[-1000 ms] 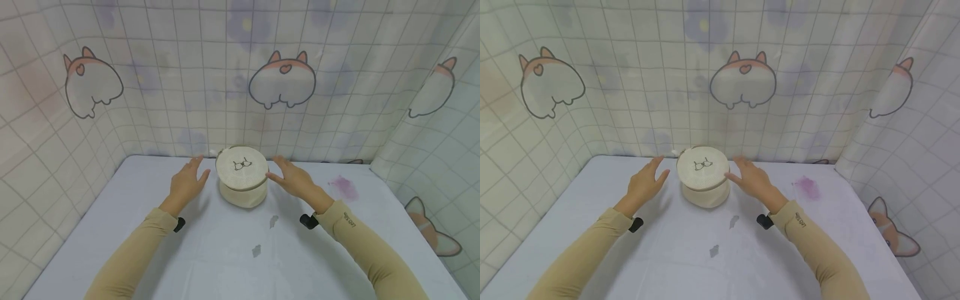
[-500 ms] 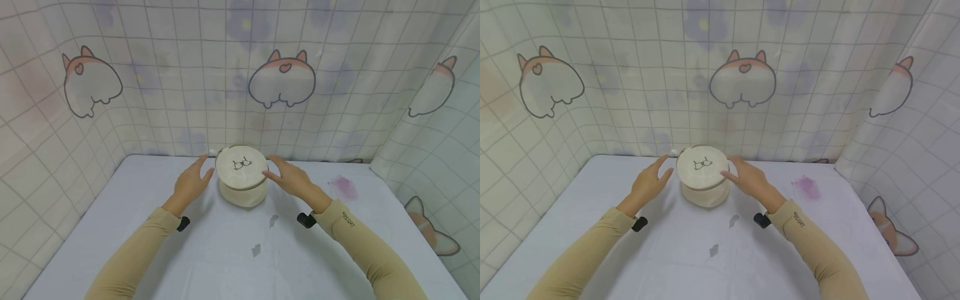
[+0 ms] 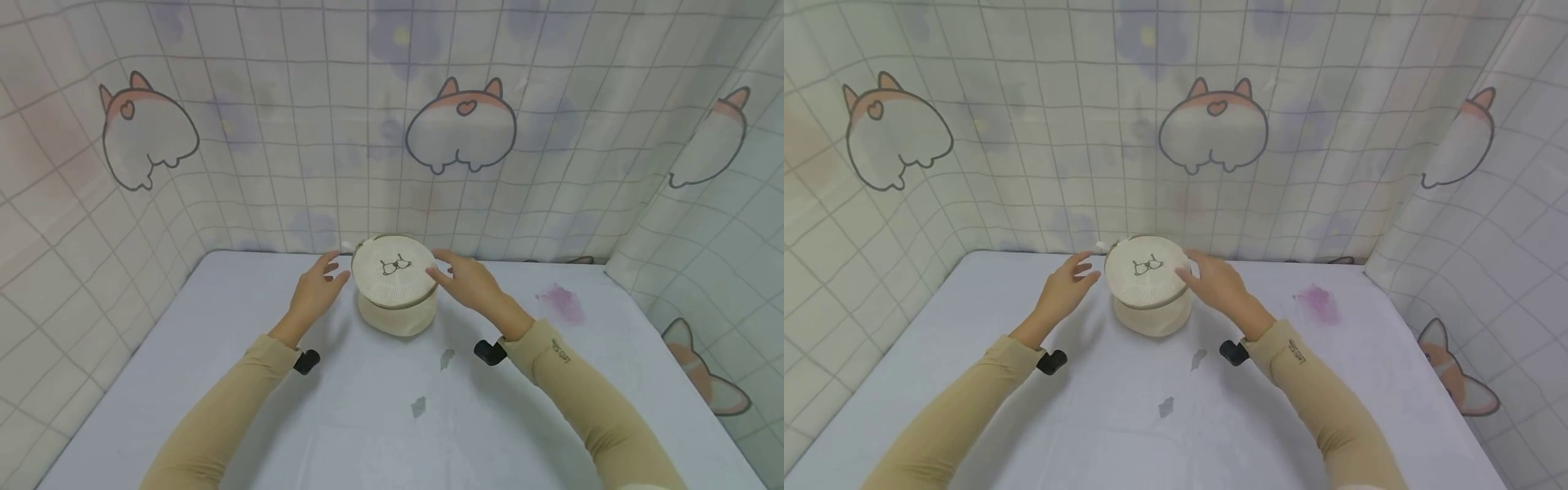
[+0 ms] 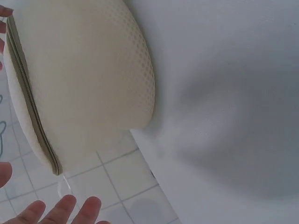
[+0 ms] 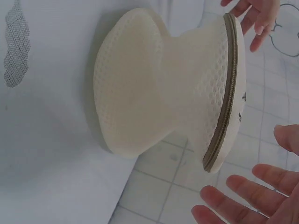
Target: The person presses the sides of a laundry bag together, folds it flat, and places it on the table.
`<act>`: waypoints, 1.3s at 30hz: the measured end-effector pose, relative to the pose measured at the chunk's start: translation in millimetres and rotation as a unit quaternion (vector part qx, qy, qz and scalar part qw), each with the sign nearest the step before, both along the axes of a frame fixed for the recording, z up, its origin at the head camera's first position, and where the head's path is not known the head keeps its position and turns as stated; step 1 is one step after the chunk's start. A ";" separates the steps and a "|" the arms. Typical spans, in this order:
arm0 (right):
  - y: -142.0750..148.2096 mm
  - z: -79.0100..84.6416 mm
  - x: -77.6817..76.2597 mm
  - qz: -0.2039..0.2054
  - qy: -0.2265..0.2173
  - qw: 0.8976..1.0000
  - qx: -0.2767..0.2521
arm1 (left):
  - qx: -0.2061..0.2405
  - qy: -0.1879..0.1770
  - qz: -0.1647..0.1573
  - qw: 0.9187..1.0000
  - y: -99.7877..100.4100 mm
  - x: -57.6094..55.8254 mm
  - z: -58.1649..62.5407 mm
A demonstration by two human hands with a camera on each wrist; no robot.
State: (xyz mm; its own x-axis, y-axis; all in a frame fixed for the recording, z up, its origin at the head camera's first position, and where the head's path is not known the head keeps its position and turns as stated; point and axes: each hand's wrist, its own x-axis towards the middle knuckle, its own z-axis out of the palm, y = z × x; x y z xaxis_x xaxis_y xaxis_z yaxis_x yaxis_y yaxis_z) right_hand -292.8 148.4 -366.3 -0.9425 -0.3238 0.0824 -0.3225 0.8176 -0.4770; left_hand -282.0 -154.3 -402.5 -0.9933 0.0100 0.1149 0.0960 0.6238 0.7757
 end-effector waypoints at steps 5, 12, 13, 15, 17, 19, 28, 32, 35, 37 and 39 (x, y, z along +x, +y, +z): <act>-1.4 0.7 -3.9 0.000 -0.017 0.999 -0.039 | 0.023 -0.013 -0.001 1.000 -0.1 -3.9 0.0; -0.7 2.5 -9.2 -0.004 -0.033 0.996 -0.084 | 0.056 -0.042 0.003 0.998 0.4 -5.7 3.2; -0.6 2.6 -10.3 -0.005 -0.035 0.995 -0.089 | 0.066 -0.049 0.004 0.997 0.7 -6.1 3.4; -0.2 2.9 -12.7 -0.007 -0.040 0.994 -0.098 | 0.093 -0.066 0.005 0.993 0.8 -7.4 3.3; 0.6 1.7 -16.2 -0.008 -0.047 0.993 -0.110 | 0.129 -0.083 0.007 0.988 1.1 -8.8 2.1; 1.5 0.3 -19.7 -0.005 -0.056 0.990 -0.130 | 0.163 -0.101 0.009 0.981 1.8 -8.4 2.1; 4.6 -7.1 -27.5 -0.007 -0.090 0.978 -0.187 | 0.232 -0.143 0.023 0.962 6.4 -8.7 2.7; 7.1 -9.4 -30.1 -0.012 -0.104 0.973 -0.208 | 0.246 -0.148 0.025 0.957 9.0 -10.3 2.0; 8.7 -11.3 -32.4 -0.020 -0.117 0.966 -0.231 | 0.270 -0.153 0.024 0.950 11.5 -11.0 1.4; 9.5 -13.2 -34.1 -0.027 -0.126 0.961 -0.244 | 0.286 -0.156 0.024 0.945 13.2 -11.0 1.3; 10.0 -15.2 -35.6 -0.035 -0.137 0.957 -0.253 | 0.296 -0.158 0.024 0.942 14.6 -10.5 1.4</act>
State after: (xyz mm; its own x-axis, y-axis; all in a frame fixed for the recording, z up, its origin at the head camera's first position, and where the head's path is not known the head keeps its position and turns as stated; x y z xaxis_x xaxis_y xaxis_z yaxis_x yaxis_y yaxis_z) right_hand -328.4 158.4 -381.5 -0.9694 -0.2422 -0.0410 -0.0818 0.4755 -0.8759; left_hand -292.5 -139.7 -401.1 -0.9767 -0.0086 -0.2143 -0.2144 0.0706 0.9742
